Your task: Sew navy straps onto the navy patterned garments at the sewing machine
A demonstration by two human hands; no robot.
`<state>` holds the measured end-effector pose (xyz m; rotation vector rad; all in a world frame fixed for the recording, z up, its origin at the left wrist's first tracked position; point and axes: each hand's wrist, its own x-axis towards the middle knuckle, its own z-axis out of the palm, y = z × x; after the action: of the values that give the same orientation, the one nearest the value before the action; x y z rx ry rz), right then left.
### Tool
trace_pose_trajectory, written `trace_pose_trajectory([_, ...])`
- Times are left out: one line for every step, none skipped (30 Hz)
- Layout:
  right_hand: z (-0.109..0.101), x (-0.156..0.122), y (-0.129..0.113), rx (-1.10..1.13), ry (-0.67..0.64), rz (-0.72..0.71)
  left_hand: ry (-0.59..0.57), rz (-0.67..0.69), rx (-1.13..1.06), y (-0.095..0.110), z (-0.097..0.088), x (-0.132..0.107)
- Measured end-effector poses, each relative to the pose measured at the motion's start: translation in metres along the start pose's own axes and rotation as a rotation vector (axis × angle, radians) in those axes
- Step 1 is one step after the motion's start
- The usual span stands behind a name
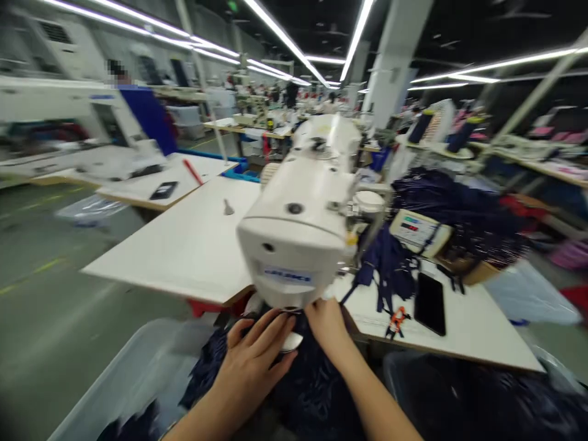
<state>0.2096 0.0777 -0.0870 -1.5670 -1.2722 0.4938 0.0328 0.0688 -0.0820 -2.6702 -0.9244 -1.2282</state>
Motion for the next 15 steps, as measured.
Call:
trace_pose_trajectory([0.001,0.0,-0.001,0.008,0.019,0.001,0.036,0.002,-0.005,-0.001,0.0,0.003])
trace_pose_trajectory([0.002,0.0,-0.002,0.015,0.047,0.007,0.05,0.02,0.001,-0.002,0.0,0.006])
trace_pose_trajectory([0.002,-0.001,-0.001,0.025,0.078,0.019,0.055,0.05,0.012,-0.003,-0.001,0.009])
trace_pose_trajectory([0.002,-0.002,0.002,0.038,0.109,0.034,0.062,0.082,0.027,-0.004,-0.002,0.013])
trace_pose_trajectory([0.002,-0.005,0.006,0.056,0.139,0.056,0.064,0.116,0.041,-0.004,-0.003,0.016])
trace_pose_trajectory([0.003,-0.009,0.013,0.076,0.166,0.084,0.066,0.143,0.052,-0.005,-0.004,0.018])
trace_pose_trajectory([0.004,-0.013,0.022,0.1,0.19,0.119,0.07,0.161,0.06,-0.004,-0.006,0.02])
trace_pose_trajectory([0.007,-0.018,0.033,0.124,0.209,0.159,0.066,0.176,0.066,-0.004,-0.007,0.021])
trace_pose_trajectory([0.011,-0.023,0.045,0.146,0.225,0.204,0.058,0.19,0.069,-0.004,-0.007,0.022])
trace_pose_trajectory([0.016,-0.028,0.058,0.165,0.235,0.25,0.05,0.201,0.072,-0.003,-0.007,0.022])
trace_pose_trajectory([0.022,-0.033,0.071,0.179,0.243,0.296,0.043,0.21,0.075,-0.003,-0.007,0.022])
trace_pose_trajectory([0.028,-0.037,0.082,0.191,0.246,0.339,0.038,0.221,0.077,-0.003,-0.006,0.021])
trace_pose_trajectory([0.034,-0.041,0.091,0.202,0.242,0.378,0.036,0.229,0.079,-0.003,-0.006,0.021])
trace_pose_trajectory([0.04,-0.044,0.098,0.217,0.235,0.413,0.034,0.236,0.079,-0.003,-0.005,0.02])
trace_pose_trajectory([0.044,-0.048,0.102,0.235,0.226,0.44,0.033,0.243,0.08,-0.003,-0.005,0.019])
